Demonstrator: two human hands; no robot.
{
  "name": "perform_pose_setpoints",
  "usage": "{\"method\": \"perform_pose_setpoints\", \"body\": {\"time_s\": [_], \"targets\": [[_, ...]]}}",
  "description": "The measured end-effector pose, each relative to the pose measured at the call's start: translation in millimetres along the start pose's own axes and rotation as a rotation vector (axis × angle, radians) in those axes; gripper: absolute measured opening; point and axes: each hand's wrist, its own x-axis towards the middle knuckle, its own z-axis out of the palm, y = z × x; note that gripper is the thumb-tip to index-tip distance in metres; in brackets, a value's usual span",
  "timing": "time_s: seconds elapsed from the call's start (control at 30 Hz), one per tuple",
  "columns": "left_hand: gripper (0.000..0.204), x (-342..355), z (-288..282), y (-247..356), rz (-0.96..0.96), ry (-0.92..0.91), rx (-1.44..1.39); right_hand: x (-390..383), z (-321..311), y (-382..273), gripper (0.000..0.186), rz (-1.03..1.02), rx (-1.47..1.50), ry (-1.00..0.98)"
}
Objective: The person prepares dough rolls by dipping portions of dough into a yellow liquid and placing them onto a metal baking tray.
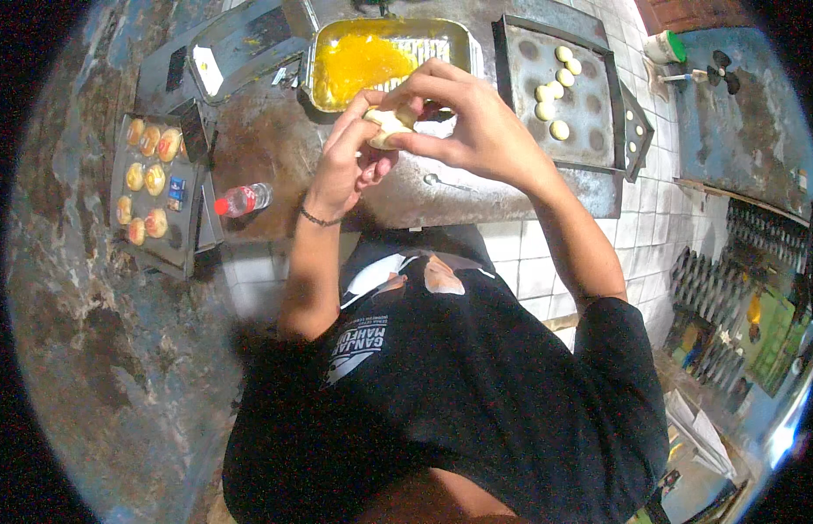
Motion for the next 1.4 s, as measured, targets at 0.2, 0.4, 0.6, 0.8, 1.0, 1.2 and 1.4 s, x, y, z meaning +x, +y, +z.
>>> {"method": "perform_pose_setpoints", "body": {"time_s": [0.2,0.4,0.6,0.8,1.0,1.2,1.4], "targets": [[0.027,-1,8,-7,0.244,0.047,0.302,-8,3,4,0.022,0.342,0.365,0.121],[0.035,12,16,-13,0.274,0.080,0.030,-14,-4,-6,0.071,0.020,-0.076,0.149],[0.034,15,34,9,0.029,-0.011,-0.177,-21,-16,16,0.035,0.046,0.035,0.179],[0.033,46,89,3,0.486,0.186,0.195,-45,-17,41,0.027,0.539,1.072,0.403],[0.027,75,171,12,0.539,0.047,0.209,-79,-28,46,0.057,0.367,1.551,0.483],[0.043,109,257,-33,0.606,-0.142,0.118,-115,-91,88,0.018,0.165,0.922,0.846],[0.061,138,294,-44,0.620,-0.157,0.137,-177,-193,127,0.025,0.213,0.773,0.137]]}}
